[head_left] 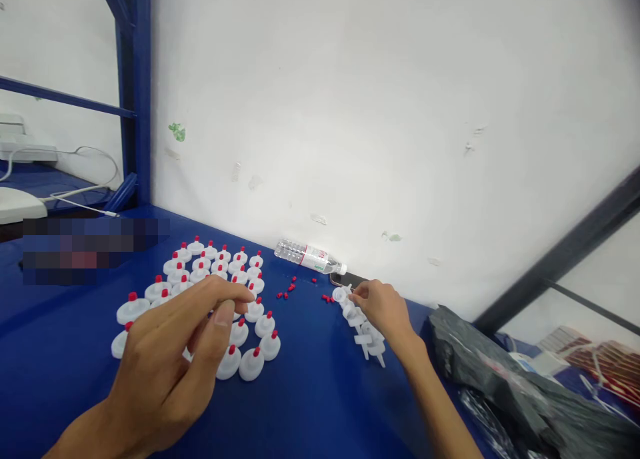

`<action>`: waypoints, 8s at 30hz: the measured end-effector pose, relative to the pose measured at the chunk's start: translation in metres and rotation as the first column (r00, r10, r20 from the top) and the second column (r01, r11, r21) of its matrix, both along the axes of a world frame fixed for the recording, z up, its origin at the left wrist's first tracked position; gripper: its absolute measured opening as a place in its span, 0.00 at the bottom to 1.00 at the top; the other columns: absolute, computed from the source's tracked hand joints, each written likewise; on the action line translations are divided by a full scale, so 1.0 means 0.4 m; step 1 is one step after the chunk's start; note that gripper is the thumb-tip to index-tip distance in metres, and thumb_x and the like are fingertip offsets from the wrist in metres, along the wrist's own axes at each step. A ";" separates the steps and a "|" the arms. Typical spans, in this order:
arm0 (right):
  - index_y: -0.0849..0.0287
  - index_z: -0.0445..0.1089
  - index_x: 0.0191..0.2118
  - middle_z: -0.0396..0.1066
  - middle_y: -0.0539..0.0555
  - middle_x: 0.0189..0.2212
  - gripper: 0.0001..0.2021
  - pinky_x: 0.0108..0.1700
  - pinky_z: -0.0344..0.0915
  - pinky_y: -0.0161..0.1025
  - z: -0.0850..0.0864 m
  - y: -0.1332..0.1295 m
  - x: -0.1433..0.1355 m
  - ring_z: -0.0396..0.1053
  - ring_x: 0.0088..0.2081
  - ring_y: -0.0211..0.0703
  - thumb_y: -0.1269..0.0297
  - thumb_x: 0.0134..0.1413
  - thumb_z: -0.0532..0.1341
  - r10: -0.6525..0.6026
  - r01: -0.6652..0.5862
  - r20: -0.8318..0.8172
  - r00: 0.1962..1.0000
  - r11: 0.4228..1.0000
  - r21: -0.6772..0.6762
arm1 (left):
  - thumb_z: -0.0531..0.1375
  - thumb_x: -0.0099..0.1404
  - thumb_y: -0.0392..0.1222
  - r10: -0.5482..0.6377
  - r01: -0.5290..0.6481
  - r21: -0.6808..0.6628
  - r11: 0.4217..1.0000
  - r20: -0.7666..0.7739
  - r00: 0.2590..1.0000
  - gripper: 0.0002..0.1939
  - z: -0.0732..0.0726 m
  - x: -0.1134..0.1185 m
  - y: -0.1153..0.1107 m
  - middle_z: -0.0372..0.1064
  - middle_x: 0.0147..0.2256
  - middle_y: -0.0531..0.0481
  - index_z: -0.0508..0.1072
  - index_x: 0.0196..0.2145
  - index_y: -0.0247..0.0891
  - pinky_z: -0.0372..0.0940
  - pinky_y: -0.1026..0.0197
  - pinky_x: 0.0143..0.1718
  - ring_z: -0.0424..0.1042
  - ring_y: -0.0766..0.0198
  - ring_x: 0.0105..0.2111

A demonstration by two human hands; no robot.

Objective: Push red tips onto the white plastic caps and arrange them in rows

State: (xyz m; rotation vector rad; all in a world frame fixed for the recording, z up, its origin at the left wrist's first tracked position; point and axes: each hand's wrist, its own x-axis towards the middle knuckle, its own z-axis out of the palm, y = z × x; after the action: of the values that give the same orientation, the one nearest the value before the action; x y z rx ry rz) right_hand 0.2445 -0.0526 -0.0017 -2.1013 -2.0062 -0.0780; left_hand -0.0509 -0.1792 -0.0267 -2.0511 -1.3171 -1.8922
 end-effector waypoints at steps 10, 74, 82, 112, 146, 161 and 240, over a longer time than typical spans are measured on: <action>0.51 0.84 0.38 0.84 0.56 0.40 0.09 0.34 0.59 0.41 0.040 -0.004 0.032 0.79 0.40 0.53 0.61 0.63 0.64 -0.036 0.040 -0.060 0.998 0.997 0.064 | 0.56 0.74 0.40 0.051 -0.050 0.013 0.999 -0.071 0.996 0.06 0.008 0.003 0.007 0.75 0.37 0.54 0.74 0.43 0.47 0.62 0.57 0.31 0.68 0.63 0.30; 0.55 0.83 0.35 0.84 0.52 0.34 0.13 0.43 0.76 0.38 -0.069 -0.151 -0.275 0.82 0.38 0.45 0.58 0.44 0.81 0.273 -0.489 -0.952 -0.136 0.817 0.305 | 0.59 0.74 0.54 0.009 -0.209 -0.344 0.915 -0.501 0.866 0.18 -0.078 -0.006 0.076 0.85 0.39 0.49 0.81 0.54 0.49 0.74 0.55 0.38 0.84 0.52 0.36; 0.55 0.84 0.35 0.83 0.51 0.32 0.12 0.38 0.73 0.35 -0.084 -0.157 -0.288 0.80 0.34 0.42 0.58 0.45 0.80 0.285 -0.456 -0.952 -0.109 0.837 0.302 | 0.56 0.76 0.58 0.009 -0.258 -0.396 0.881 -0.532 0.847 0.30 -0.105 -0.012 0.086 0.85 0.44 0.46 0.67 0.71 0.48 0.75 0.55 0.42 0.84 0.51 0.41; 0.54 0.84 0.37 0.84 0.51 0.36 0.05 0.39 0.67 0.41 -0.168 -0.066 -0.232 0.77 0.33 0.45 0.64 0.62 0.69 0.526 -0.432 -0.656 0.542 0.843 0.319 | 0.51 0.75 0.53 0.165 -0.247 -0.256 0.935 -0.302 0.939 0.23 0.002 0.018 0.041 0.74 0.25 0.57 0.77 0.58 0.43 0.64 0.60 0.25 0.72 0.64 0.20; 0.55 0.82 0.44 0.84 0.57 0.40 0.09 0.42 0.68 0.43 -0.062 0.001 -0.056 0.80 0.42 0.54 0.62 0.68 0.64 0.176 -0.094 -0.293 0.940 0.957 0.273 | 0.53 0.76 0.55 0.147 -0.236 -0.286 0.929 -0.302 0.942 0.20 -0.014 0.011 0.045 0.76 0.27 0.58 0.77 0.56 0.48 0.64 0.59 0.26 0.75 0.63 0.23; 0.52 0.79 0.41 0.83 0.51 0.38 0.09 0.45 0.76 0.42 -0.005 -0.168 -0.235 0.81 0.40 0.47 0.54 0.59 0.72 0.459 -0.565 -0.885 0.083 0.753 0.337 | 0.57 0.77 0.54 0.056 -0.121 -0.137 0.983 -0.406 0.912 0.17 -0.040 0.012 0.053 0.82 0.49 0.49 0.79 0.55 0.47 0.76 0.58 0.37 0.83 0.55 0.41; 0.54 0.85 0.39 0.82 0.50 0.33 0.19 0.47 0.68 0.37 -0.094 -0.096 -0.203 0.76 0.37 0.39 0.49 0.44 0.81 -0.011 -0.685 -0.982 -0.191 0.718 0.125 | 0.49 0.81 0.53 -0.084 -0.035 -0.200 0.979 -0.555 0.828 0.23 -0.061 -0.003 0.078 0.81 0.56 0.48 0.75 0.64 0.51 0.80 0.60 0.45 0.83 0.54 0.50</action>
State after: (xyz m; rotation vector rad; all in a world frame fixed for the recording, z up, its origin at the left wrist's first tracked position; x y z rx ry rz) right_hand 0.1632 -0.0910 -0.0394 -0.6936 -1.3481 1.7734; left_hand -0.0523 -0.1478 -0.0509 -2.4564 -1.3519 -1.0340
